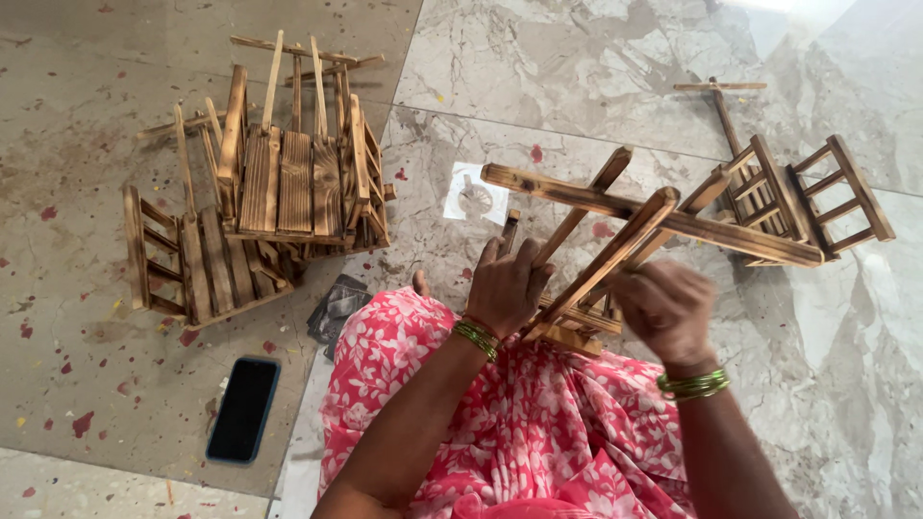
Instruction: The person sits on the floor assembling small wooden furniture pieces. They fit wooden slats and rungs into a miniature wooden cart frame, press the joints together by hand, and sand the wooden frame with a sanding block, working on the piece resting on their lap.
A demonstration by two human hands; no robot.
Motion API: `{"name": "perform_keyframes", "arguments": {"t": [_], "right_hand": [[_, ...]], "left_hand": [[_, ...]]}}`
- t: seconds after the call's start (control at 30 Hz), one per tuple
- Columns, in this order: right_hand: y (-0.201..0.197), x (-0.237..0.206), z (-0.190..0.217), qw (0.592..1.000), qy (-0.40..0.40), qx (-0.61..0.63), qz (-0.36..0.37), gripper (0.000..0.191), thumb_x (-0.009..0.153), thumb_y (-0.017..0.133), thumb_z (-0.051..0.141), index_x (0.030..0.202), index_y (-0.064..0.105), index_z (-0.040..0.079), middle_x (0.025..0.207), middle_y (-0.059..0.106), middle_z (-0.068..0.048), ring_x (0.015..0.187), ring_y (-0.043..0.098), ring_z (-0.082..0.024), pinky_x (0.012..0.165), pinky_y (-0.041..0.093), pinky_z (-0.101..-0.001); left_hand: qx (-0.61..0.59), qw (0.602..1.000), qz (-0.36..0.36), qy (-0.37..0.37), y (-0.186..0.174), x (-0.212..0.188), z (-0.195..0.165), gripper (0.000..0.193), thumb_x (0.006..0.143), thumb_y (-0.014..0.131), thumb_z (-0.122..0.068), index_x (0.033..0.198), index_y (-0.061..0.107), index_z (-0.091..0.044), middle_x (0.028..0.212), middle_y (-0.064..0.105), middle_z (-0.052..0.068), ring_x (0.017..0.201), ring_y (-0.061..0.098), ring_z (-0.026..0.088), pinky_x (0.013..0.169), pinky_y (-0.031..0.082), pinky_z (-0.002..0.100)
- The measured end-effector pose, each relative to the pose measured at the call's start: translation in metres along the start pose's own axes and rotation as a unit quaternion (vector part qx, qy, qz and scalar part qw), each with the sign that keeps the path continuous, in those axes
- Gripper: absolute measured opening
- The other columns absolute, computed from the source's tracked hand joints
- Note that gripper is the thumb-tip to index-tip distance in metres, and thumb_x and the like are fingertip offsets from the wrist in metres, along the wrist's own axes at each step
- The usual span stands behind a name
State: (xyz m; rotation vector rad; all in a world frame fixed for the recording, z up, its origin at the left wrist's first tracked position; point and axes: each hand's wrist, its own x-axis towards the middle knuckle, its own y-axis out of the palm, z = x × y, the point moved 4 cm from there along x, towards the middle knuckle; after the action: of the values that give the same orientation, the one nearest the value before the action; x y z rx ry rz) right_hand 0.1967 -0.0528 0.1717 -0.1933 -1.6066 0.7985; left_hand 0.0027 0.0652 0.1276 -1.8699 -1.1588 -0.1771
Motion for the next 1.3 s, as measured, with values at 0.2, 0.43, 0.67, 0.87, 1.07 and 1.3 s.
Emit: {"name": "perform_keyframes", "arguments": {"t": [0.2,0.43,0.67,0.87,1.07,1.3], "right_hand": [[-0.033,0.034,-0.002,0.996,-0.002,-0.059,-0.071,0.015,0.097,0.082,0.018,0.088,0.071,0.022,0.084,0.07,0.003,0.066,0.059,-0.008,0.057,0.044,-0.0289],[0.018,-0.003,0.018,0.993,0.034,-0.009,0.109,0.008,0.088,0.078,0.021,0.087,0.071,0.025,0.086,0.073,0.006,0.07,0.063,-0.005,0.06,0.051,-0.0256],[-0.042,0.041,-0.003,0.997,-0.01,-0.046,-0.053,0.014,0.098,0.085,0.023,0.093,0.072,0.024,0.082,0.071,0.005,0.065,0.062,-0.005,0.054,0.045,-0.0241],[-0.014,0.018,-0.004,0.999,0.008,0.023,-0.025,0.026,0.096,0.086,0.023,0.08,0.065,0.024,0.072,0.066,0.009,0.057,0.052,-0.002,0.048,0.039,-0.0217],[0.015,-0.007,0.019,0.997,0.009,-0.001,0.082,0.006,0.094,0.076,0.024,0.092,0.074,0.029,0.086,0.073,0.008,0.063,0.058,-0.002,0.052,0.045,-0.0211],[-0.043,0.051,0.002,0.997,-0.022,-0.065,-0.042,0.007,0.102,0.078,0.018,0.096,0.074,0.018,0.081,0.069,-0.001,0.072,0.064,-0.012,0.061,0.05,-0.0316]], "left_hand": [[0.009,0.999,0.019,-0.024,0.004,-0.002,0.002,0.03,0.107,0.049,-0.035,0.116,0.047,-0.006,0.066,0.066,0.013,0.07,0.066,0.039,0.105,0.042,0.059],[0.004,1.0,-0.004,-0.011,0.001,0.0,-0.001,0.032,0.107,0.048,-0.035,0.12,0.049,-0.005,0.07,0.068,0.014,0.074,0.067,0.041,0.104,0.042,0.059],[0.007,1.0,0.011,-0.021,0.001,0.002,-0.001,0.034,0.108,0.045,-0.036,0.119,0.049,-0.005,0.068,0.068,0.014,0.071,0.067,0.04,0.109,0.039,0.061],[0.009,1.0,0.002,-0.017,0.001,0.002,-0.002,0.035,0.108,0.045,-0.037,0.12,0.049,-0.004,0.067,0.068,0.014,0.071,0.067,0.04,0.109,0.04,0.06],[0.012,0.999,0.025,-0.035,0.002,0.001,-0.002,0.032,0.108,0.047,-0.035,0.119,0.05,-0.005,0.067,0.067,0.015,0.072,0.067,0.04,0.108,0.041,0.058],[0.014,0.999,0.011,-0.028,-0.001,0.001,-0.002,0.032,0.106,0.049,-0.036,0.117,0.05,-0.005,0.067,0.067,0.014,0.072,0.065,0.041,0.104,0.042,0.057]]}}
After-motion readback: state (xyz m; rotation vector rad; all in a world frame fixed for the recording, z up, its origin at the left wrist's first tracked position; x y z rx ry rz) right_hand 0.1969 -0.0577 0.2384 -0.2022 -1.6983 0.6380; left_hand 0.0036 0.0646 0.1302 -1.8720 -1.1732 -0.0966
